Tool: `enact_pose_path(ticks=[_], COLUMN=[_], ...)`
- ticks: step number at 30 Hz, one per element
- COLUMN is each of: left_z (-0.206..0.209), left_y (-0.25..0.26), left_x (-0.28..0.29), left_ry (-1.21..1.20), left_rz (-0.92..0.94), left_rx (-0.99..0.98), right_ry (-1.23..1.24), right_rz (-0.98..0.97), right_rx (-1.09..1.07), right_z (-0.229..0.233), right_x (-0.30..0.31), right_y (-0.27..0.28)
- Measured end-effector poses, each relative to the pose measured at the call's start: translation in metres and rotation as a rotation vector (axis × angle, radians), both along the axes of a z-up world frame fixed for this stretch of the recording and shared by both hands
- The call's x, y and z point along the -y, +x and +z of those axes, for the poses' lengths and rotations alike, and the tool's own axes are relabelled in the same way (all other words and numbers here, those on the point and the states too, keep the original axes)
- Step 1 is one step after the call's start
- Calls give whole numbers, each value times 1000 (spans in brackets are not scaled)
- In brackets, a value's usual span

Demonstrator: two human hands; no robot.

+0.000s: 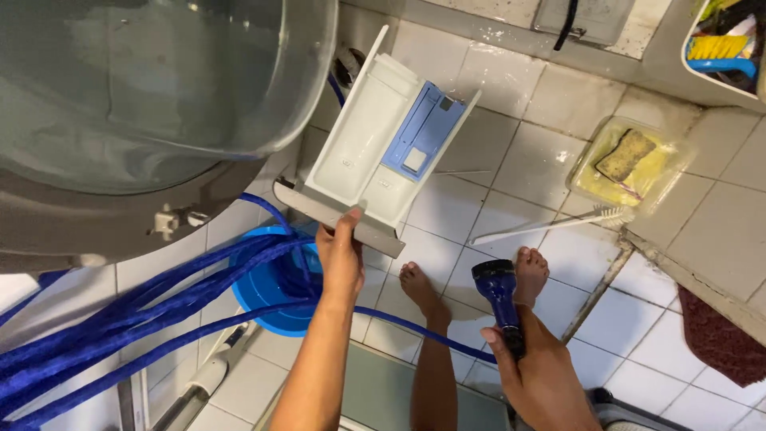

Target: The person is cleaning the interior and the detergent drawer of a front-loading washing machine using a water spray hose.

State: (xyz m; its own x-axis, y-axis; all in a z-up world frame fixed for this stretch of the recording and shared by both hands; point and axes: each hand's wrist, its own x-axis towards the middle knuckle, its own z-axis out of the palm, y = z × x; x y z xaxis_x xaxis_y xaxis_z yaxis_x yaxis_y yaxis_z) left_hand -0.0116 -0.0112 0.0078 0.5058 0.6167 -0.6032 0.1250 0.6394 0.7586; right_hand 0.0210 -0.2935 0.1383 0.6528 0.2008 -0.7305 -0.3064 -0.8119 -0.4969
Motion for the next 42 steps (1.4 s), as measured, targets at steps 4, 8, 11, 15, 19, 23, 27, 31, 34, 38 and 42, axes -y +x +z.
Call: enact_pose_path(ticks=[4, 8, 11, 15, 19, 23, 27, 31, 34, 38, 42], left_z=[-10, -7, -28, -37, -69, -99, -105, -118, -116, -132, -113], left_y=[-5, -2, -12, -8, -11, -20, -21, -36, -43, -57, -50], left_x=[0, 3, 3, 10, 16, 22, 20, 13, 9, 4, 0], left_ry=[14, -9, -8, 34, 117, 216, 329, 343, 305, 240, 288], left_rz=[36, 93, 112, 119, 92, 16, -13, 11, 8, 68, -45], left_rx=[-8, -3, -47, -47, -111, -342, -599, -569, -561, -460, -685], right_ry=[-5, 78, 116, 123, 121, 103, 90, 49, 56, 72, 68], right_rz=[64, 94, 150, 234, 275, 237, 183, 131, 108, 139, 143], right_rx=[-8, 33, 51, 5, -38, -24, -28, -148, -213, -191, -182], right_z=[9, 12, 14, 6, -19, -45, -47, -45, -44, -50, -47], right_x=[-8, -18, -28, -48, -68, -73, -68, -67, -67, -67, -66], right_y=[2, 2, 3, 2, 0, -4, -1, 11, 16, 11, 12])
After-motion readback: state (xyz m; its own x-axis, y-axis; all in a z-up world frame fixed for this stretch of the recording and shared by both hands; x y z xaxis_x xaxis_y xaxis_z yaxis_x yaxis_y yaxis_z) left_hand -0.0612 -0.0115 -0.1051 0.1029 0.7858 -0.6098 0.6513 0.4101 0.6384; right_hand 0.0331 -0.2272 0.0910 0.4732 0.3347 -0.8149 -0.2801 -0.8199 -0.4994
